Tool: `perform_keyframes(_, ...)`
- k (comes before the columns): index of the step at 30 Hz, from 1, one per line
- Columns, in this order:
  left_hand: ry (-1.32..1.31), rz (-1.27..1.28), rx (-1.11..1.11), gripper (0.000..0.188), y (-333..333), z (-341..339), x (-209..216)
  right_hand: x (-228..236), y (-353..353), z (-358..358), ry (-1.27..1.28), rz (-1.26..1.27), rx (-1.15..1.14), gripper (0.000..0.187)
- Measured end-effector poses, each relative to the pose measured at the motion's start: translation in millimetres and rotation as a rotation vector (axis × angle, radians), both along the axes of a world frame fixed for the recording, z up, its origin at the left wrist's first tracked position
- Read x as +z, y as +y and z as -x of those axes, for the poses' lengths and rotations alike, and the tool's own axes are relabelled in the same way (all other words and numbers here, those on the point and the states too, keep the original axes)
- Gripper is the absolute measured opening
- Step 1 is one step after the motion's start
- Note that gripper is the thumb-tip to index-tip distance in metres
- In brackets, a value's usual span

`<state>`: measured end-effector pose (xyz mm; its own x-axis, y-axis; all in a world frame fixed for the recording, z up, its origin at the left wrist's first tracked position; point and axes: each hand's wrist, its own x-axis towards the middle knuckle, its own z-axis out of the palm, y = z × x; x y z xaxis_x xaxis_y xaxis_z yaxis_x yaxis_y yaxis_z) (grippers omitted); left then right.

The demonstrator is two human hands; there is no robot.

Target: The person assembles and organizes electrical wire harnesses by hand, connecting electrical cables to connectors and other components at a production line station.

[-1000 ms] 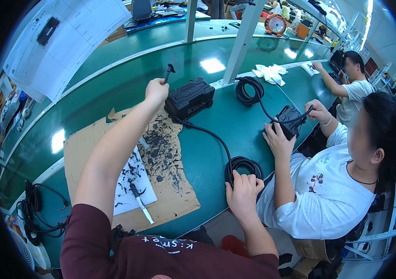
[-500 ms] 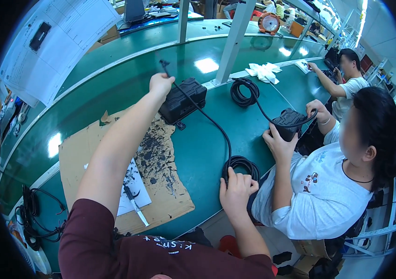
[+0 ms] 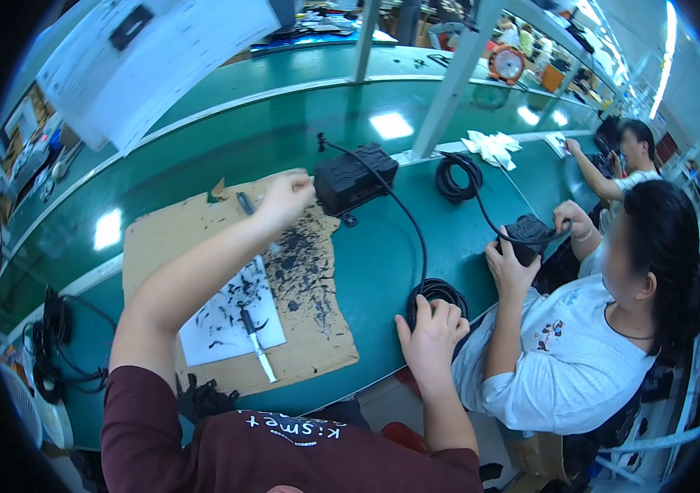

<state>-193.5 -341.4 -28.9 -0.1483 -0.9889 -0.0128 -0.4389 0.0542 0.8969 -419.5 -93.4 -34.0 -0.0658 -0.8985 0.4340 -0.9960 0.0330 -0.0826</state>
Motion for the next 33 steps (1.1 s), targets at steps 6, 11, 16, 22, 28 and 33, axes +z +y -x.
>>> perform_keyframes(6, -0.087, 0.267, -0.643, 0.023, 223.8, -104.1, 31.6, 12.5, 0.5, -7.4, 0.089, 0.029, -0.072, 0.044)
perform_keyframes(11, -0.571, 0.439, -0.38, 0.027, 294.5, -199.5, 27.8, 26.4, -5.1, -40.2, 0.083, 0.066, 0.034, 0.041)
perform_keyframes(16, -0.892, 0.486, 0.464, 0.033, 307.6, -355.3, 3.4, 36.7, 3.9, -125.2, -0.122, 0.021, 0.539, 0.036)
perform_keyframes(22, -1.147, 0.353, 1.129, 0.054, 309.0, -535.8, -13.8, 48.5, 23.1, -244.7, -0.125, -0.237, 1.125, 0.033)
perform_keyframes(28, -0.89, -0.071, 0.974, 0.067, 289.8, -616.3, -5.6, 50.0, 18.2, -337.9, -0.093, -0.262, 1.423, 0.037)
perform_keyframes(33, -0.861, 0.369, 1.044, 0.032, 283.2, -616.2, -7.8, 31.6, 8.5, -382.0, -0.101, -0.207, 1.466, 0.044)
